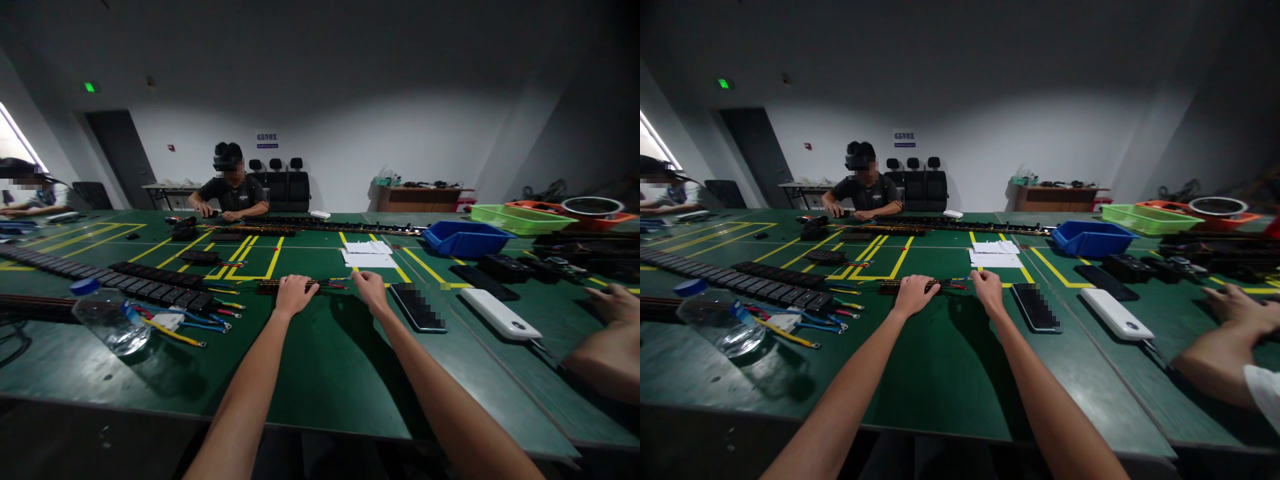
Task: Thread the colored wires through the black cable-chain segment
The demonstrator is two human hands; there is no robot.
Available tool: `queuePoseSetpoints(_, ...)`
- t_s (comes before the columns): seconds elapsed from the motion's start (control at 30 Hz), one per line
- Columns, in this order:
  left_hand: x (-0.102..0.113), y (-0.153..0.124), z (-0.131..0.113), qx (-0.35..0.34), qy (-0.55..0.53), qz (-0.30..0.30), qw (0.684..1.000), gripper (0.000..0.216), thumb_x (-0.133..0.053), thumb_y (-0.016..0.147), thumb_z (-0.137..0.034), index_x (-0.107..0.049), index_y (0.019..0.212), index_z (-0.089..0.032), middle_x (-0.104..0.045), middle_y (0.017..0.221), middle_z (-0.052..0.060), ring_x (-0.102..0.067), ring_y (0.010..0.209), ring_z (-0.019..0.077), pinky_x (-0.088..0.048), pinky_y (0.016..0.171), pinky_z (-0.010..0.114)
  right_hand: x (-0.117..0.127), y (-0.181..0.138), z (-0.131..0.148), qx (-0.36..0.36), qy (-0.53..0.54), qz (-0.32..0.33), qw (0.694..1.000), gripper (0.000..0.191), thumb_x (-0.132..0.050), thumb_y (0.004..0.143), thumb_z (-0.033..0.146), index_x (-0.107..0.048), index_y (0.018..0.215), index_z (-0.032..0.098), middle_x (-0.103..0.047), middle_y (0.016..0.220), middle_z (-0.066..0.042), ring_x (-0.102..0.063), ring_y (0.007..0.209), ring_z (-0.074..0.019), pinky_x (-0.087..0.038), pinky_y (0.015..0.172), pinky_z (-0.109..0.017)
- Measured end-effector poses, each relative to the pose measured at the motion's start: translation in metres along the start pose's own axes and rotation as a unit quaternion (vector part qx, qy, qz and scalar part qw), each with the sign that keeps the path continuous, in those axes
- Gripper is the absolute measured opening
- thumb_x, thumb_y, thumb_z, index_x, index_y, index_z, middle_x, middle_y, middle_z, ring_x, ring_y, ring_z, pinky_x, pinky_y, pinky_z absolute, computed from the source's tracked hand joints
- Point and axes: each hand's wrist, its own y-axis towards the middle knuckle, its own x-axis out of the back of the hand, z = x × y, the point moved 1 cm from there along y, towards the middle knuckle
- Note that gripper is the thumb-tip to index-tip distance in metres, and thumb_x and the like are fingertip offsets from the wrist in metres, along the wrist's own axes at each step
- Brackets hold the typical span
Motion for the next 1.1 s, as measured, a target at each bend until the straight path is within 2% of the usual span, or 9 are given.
queuePoseSetpoints(0.07, 0.000, 0.000, 0.000, 0.001, -0.001, 0.001, 1.000, 0.057, -0.032, 0.103, -0.062, -0.070, 0.116, -0.021, -0.073, 0.120, 0.009, -0.062, 0.113, 0.0260, -0.039, 0.103, 0.045, -0.002, 0.001, 0.000, 0.010, 0.055, -0.003, 0.998, 0.050, -0.048, 0.084, 0.052, -0.076, 0.085, 0.010, -0.067, 0.071, -0.006, -0.057, 0.066, -0.0203, -0.037, 0.057, -0.026)
queuePoseSetpoints(0.13, 0.000, 0.000, 0.000, 0.002, -0.003, 0.001, 1.000, 0.057, -0.033, 0.102, -0.062, -0.070, 0.117, -0.021, -0.073, 0.120, 0.009, -0.062, 0.113, 0.0263, -0.039, 0.103, 0.045, -0.002, 0.001, 0.000, 0.016, 0.060, -0.003, 0.998, 0.049, -0.049, 0.084, 0.051, -0.076, 0.087, 0.010, -0.067, 0.071, -0.006, -0.058, 0.067, -0.0202, -0.037, 0.057, -0.026)
queuePoseSetpoints(0.27, 0.000, 0.000, 0.000, -0.001, 0.000, -0.001, 1.000, 0.057, -0.034, 0.103, -0.061, -0.070, 0.117, -0.020, -0.073, 0.119, 0.010, -0.062, 0.112, 0.0267, -0.039, 0.102, 0.045, 0.003, -0.001, 0.000, 0.010, -0.053, 0.000, 0.999, 0.040, -0.048, 0.090, 0.042, -0.077, 0.087, 0.015, -0.072, 0.077, -0.007, -0.063, 0.072, -0.0208, -0.037, 0.061, -0.026)
queuePoseSetpoints(0.43, 0.000, 0.000, 0.000, 0.006, 0.012, 0.002, 1.000, 0.055, -0.035, 0.102, -0.061, -0.071, 0.118, -0.022, -0.073, 0.120, 0.009, -0.061, 0.112, 0.0265, -0.039, 0.102, 0.044, 0.005, -0.007, 0.002, -0.011, -0.192, 0.034, 0.981, 0.035, -0.048, 0.094, 0.037, -0.078, 0.094, 0.019, -0.075, 0.092, -0.013, -0.069, 0.085, -0.0245, -0.041, 0.067, -0.027)
queuePoseSetpoints(0.63, 0.000, 0.000, 0.000, 0.004, 0.005, 0.002, 1.000, 0.056, -0.034, 0.102, -0.062, -0.071, 0.118, -0.022, -0.072, 0.121, 0.009, -0.062, 0.113, 0.0266, -0.039, 0.102, 0.044, 0.003, -0.011, 0.005, -0.020, -0.259, 0.100, 0.960, 0.039, -0.047, 0.095, 0.040, -0.079, 0.085, 0.019, -0.075, 0.092, -0.016, -0.070, 0.087, -0.0272, -0.043, 0.068, -0.029)
queuePoseSetpoints(0.73, 0.000, 0.000, 0.000, 0.004, 0.005, 0.002, 1.000, 0.057, -0.034, 0.102, -0.062, -0.071, 0.117, -0.021, -0.073, 0.120, 0.009, -0.062, 0.112, 0.0267, -0.039, 0.102, 0.044, 0.004, -0.009, 0.004, -0.018, -0.251, 0.103, 0.962, 0.042, -0.046, 0.095, 0.043, -0.077, 0.080, 0.019, -0.074, 0.089, -0.016, -0.069, 0.085, -0.0273, -0.042, 0.066, -0.029)
queuePoseSetpoints(0.83, 0.001, 0.000, -0.001, 0.002, 0.001, 0.003, 1.000, 0.057, -0.033, 0.102, -0.062, -0.071, 0.117, -0.021, -0.073, 0.120, 0.009, -0.062, 0.112, 0.0265, -0.039, 0.102, 0.045, 0.006, -0.006, 0.001, -0.024, -0.216, 0.066, 0.974, 0.041, -0.047, 0.093, 0.043, -0.076, 0.077, 0.019, -0.073, 0.085, -0.013, -0.067, 0.079, -0.0248, -0.039, 0.063, -0.028)
queuePoseSetpoints(0.97, 0.001, 0.000, -0.001, 0.000, -0.007, 0.006, 1.000, 0.057, -0.032, 0.102, -0.062, -0.071, 0.117, -0.022, -0.073, 0.119, 0.009, -0.063, 0.112, 0.0262, -0.040, 0.103, 0.045, 0.005, -0.002, -0.002, -0.012, -0.098, 0.004, 0.995, 0.041, -0.048, 0.090, 0.043, -0.074, 0.074, 0.016, -0.067, 0.068, -0.007, -0.060, 0.064, -0.0204, -0.034, 0.057, -0.026)
queuePoseSetpoints(1.1, 0.000, 0.000, 0.000, 0.000, -0.006, -0.002, 1.000, 0.057, -0.034, 0.102, -0.062, -0.071, 0.116, -0.021, -0.073, 0.119, 0.009, -0.063, 0.112, 0.0269, -0.040, 0.103, 0.046, 0.003, -0.001, 0.001, 0.027, -0.014, -0.023, 0.999, 0.043, -0.048, 0.089, 0.045, -0.074, 0.074, 0.014, -0.063, 0.061, -0.004, -0.058, 0.062, -0.0191, -0.033, 0.056, -0.026)
